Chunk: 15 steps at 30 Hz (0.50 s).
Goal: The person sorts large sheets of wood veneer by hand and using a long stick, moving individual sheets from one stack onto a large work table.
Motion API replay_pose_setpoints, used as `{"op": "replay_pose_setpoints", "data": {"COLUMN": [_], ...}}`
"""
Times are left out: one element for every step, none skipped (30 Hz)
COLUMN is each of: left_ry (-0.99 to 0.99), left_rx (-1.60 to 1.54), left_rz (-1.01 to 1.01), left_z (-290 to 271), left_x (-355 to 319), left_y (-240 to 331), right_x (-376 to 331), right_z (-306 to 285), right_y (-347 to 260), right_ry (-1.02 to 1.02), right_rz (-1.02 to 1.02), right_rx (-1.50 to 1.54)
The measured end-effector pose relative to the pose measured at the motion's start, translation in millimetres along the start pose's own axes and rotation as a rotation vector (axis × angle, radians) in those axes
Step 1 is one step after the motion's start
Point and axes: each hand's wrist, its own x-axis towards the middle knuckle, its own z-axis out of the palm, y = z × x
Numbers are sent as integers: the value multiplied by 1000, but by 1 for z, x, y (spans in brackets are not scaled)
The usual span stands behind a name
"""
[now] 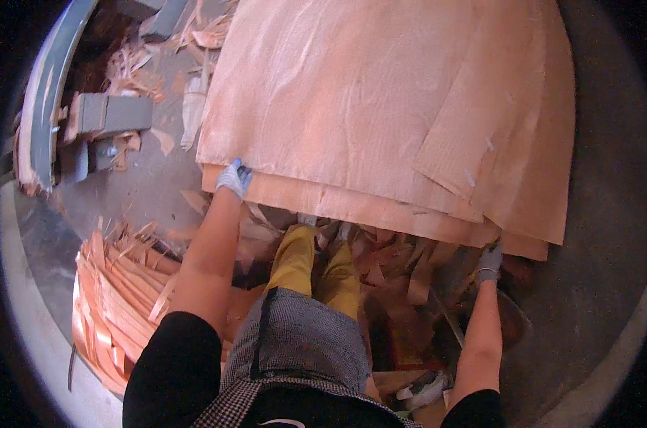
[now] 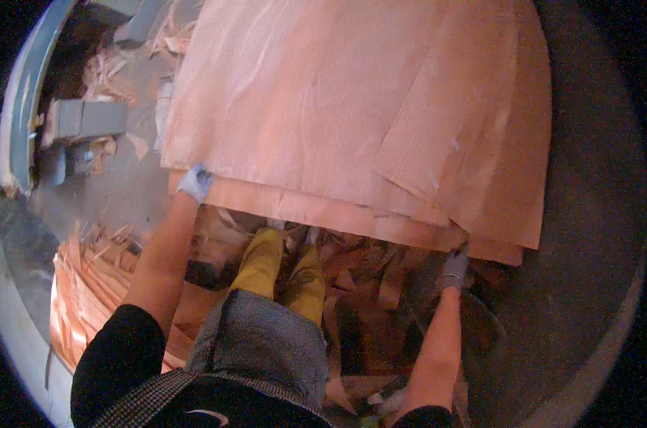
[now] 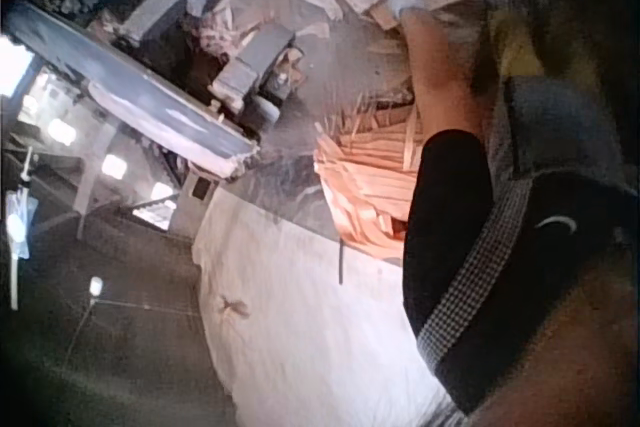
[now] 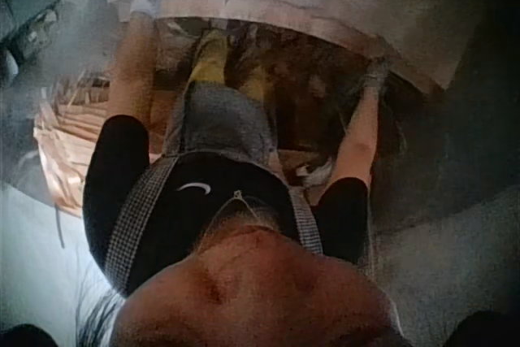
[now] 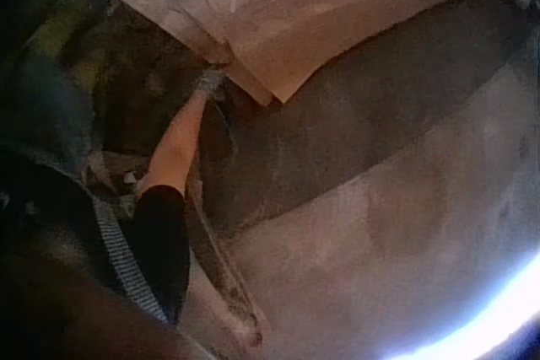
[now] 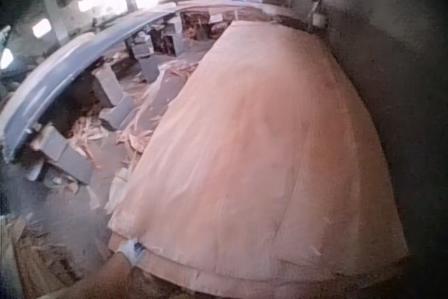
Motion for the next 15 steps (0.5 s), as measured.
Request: {"op": "replay_pose_setpoints", "data": {"left_ry": [-17, -20, -22, -37, -56, -172, -158, -190, -205, -215, -253, -253, -408, -539, -635], "left_rx": [-9, -13, -13, -17, -23, -17, 9, 53, 90, 124, 411, 729, 778, 972, 1383], "left_rz": [5, 12, 16, -21, -60, -107, -190, -180, -153, -123, 34, -38, 102, 394, 1187], "left_z": [4, 2, -2, -4, 0, 15, 20, 29, 31, 30, 31, 86, 106, 140, 193], "left_x": [-4, -1, 1, -4, -16, -46, -56, -62, -70, -78, -77, -133, -150, -169, -207], "left_y": [-1, 0, 2, 5, 7, 12, 13, -2, -13, -24, -48, -60, -90, -124, -145], "right_x": [-10, -18, -29, -43, -51, -57, -73, -87, -81, -78, -72, -69, -58, -49, -40], "right_z": [-3, -6, -7, -10, -16, -23, -21, -15, -16, -22, -38, -55, -58, -61, -48], "right_y": [-4, -15, -23, -33, -42, -39, -19, 2, -2, -16, -41, -52, -41, -27, 4], "right_ry": [-154, -323, -462, -597, -727, -842, -874, -910, -949, -990, -1034, -1073, -1105, -1131, -1136], "right_rz": [100, 198, 228, 263, 299, 352, 321, 297, 300, 293, 274, 286, 275, 276, 288], "right_rx": [-91, -173, -189, -204, -218, -230, -185, -142, -111, -77, -43, -26, 32, 87, 174]}}
